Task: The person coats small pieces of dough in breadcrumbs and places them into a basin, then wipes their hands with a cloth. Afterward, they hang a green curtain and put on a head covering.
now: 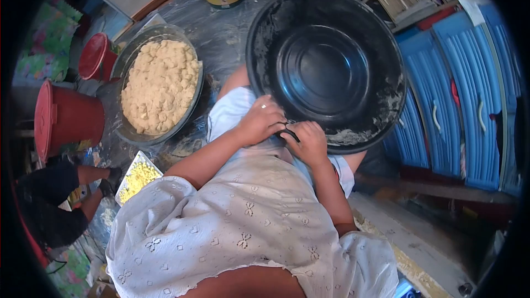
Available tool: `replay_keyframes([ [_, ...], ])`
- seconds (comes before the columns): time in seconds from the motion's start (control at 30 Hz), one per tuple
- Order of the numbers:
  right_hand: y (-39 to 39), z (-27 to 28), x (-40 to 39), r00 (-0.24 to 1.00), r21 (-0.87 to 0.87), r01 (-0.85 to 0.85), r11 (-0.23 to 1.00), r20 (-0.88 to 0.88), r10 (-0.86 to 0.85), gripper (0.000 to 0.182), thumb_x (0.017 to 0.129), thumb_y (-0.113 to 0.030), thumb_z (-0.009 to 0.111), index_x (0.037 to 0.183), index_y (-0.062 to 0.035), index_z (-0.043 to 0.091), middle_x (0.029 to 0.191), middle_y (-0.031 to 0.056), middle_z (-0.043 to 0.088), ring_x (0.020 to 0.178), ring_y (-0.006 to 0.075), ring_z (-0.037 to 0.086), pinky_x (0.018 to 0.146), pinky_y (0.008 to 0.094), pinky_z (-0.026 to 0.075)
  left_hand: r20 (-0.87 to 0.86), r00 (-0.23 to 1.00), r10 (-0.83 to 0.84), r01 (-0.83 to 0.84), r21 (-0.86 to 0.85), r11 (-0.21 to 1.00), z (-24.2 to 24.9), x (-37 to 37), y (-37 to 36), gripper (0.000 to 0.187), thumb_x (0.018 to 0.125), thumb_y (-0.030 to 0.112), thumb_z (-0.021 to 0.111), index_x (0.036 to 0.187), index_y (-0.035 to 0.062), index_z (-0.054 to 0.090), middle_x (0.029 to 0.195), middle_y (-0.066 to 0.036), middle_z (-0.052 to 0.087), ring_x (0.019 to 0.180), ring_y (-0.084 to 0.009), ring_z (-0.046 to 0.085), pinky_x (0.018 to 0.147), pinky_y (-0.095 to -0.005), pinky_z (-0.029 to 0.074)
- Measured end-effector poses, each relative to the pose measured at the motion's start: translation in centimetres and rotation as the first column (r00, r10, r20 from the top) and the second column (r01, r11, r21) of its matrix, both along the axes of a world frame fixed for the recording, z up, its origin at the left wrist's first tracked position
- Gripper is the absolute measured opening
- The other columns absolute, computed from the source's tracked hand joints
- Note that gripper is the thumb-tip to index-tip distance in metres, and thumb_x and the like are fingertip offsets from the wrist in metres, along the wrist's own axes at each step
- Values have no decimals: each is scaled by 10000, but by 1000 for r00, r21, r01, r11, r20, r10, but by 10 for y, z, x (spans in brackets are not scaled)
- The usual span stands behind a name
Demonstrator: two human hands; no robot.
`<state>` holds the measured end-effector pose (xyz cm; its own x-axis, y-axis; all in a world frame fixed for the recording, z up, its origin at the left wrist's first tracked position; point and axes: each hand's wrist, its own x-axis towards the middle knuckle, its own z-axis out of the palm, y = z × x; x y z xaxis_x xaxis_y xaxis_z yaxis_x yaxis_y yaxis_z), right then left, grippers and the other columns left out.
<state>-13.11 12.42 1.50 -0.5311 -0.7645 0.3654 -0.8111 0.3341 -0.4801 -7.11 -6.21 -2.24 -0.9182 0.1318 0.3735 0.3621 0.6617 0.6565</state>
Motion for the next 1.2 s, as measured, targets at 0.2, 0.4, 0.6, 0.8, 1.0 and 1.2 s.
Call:
replay_keyframes([
  [0.2,1,-3,1,1000,-21,-1,1000,-18,1,239,722,-264,704,815,-59,622,728,86,583,688,270,555,633,359,426,19,1000,1,0,-26,1000,2,2,1,157,775,218,659,885,108,640,926,-32,600,974,-221,540,1023,-458,259],
  [0.4,5,-4,2,1000,31,-24,999,7,24,279,732,-255,679,926,-68,606,818,68,590,773,248,556,685,356,420,66,998,5,-2,-44,999,6,2,1,162,781,215,656,895,100,650,932,-45,605,981,-225,538,1030,-456,248],
  [0.6,19,0,10,991,413,100,905,34,-126,418,707,-197,670,1091,-82,551,872,81,607,871,252,578,745,373,429,99,995,-1,7,-57,998,14,3,3,169,781,213,647,899,91,645,927,-55,594,1004,-238,527,1040,-466,247],
  [0.8,35,-5,8,985,440,81,894,103,-140,426,666,-95,624,1088,-106,569,899,88,619,925,243,582,757,368,424,114,992,-59,71,-101,992,15,8,4,181,797,212,644,933,93,635,993,-46,595,1028,-221,524,1034,-459,255],
  [1.0,80,10,1,970,474,211,855,9,-244,433,604,-78,642,1033,-134,637,995,66,633,1003,250,548,896,421,357,63,997,40,-34,-100,994,27,32,-11,263,783,191,649,1021,86,611,1159,-107,525,1127,-325,452,990,-428,316],
  [1.2,104,21,6,866,469,494,732,-191,-462,484,569,-58,661,1048,-123,632,1111,70,594,1159,273,449,1035,464,241,207,949,239,-237,-35,971,24,64,-41,264,798,195,632,1021,58,608,1157,-118,516,1101,-315,462,961,-404,344],
])
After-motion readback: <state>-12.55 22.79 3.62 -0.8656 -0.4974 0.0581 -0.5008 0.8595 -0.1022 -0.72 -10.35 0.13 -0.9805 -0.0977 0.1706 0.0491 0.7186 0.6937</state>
